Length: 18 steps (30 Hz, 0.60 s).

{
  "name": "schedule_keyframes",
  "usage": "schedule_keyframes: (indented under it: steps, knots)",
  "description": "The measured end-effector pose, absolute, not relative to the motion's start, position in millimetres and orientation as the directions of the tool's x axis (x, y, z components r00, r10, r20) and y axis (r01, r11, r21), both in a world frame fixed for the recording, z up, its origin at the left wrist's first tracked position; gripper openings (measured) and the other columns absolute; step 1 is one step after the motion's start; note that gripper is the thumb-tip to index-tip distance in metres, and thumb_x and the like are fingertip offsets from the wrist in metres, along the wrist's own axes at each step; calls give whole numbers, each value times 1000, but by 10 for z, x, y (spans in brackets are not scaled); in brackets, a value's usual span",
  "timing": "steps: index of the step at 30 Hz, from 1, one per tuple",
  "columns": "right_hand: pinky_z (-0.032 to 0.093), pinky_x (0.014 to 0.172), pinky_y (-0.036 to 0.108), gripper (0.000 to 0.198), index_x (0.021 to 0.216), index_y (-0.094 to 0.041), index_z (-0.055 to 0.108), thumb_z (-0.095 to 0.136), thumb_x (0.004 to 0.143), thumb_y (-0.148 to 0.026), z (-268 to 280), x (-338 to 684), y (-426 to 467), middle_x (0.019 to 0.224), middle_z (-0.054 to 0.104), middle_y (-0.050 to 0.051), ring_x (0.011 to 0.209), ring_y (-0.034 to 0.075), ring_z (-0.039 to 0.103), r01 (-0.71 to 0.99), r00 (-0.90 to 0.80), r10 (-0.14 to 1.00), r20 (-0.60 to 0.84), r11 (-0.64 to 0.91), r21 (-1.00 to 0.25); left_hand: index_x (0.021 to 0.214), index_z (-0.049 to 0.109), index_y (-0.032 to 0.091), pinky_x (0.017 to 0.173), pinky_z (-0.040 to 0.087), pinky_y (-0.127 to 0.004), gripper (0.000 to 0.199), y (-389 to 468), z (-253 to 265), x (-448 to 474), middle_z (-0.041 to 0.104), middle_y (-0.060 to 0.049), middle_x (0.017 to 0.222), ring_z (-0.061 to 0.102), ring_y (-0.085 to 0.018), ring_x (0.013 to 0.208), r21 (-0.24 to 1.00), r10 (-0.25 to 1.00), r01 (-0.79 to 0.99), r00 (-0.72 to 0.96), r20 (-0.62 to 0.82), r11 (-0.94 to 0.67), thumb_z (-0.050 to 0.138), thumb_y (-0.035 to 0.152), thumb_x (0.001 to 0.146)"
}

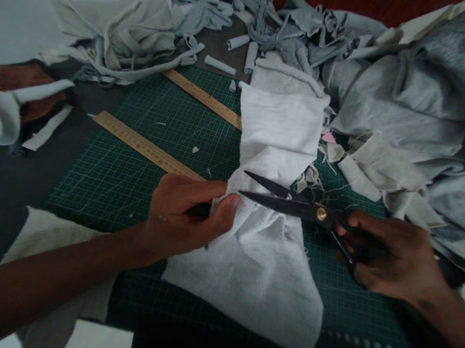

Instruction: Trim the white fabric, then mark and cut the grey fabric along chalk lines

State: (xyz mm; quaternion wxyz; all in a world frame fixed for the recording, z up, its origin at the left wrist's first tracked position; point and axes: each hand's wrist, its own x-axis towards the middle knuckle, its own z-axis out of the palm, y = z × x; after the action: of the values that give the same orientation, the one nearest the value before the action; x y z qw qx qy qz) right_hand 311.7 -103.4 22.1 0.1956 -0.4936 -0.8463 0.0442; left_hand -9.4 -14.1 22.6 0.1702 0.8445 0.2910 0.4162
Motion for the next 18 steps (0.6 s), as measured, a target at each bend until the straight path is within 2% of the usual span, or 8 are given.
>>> schedule_keyframes:
  steps: [14,18]
  knots:
    - [40,41,16,19,93,-28,50,48,79,-17,241,3082,-1013,56,59,-12,34,7,53,822,-436,853,287,507,-259,52,46,18,39,22,-21,47,-156,233,-107,38,7,42,36,-5,38,467,647,448,512,565,-763,58,21,98]
    - [42,42,16,19,94,-28,50,47,79,-17,226,3094,-1029,57,61,-11,35,7,54,828,-427,861,278,495,-264,53,45,18,40,24,-22,45,-152,225,-106,36,8,43,33,-4,37,462,634,434,499,591,-773,59,19,96]
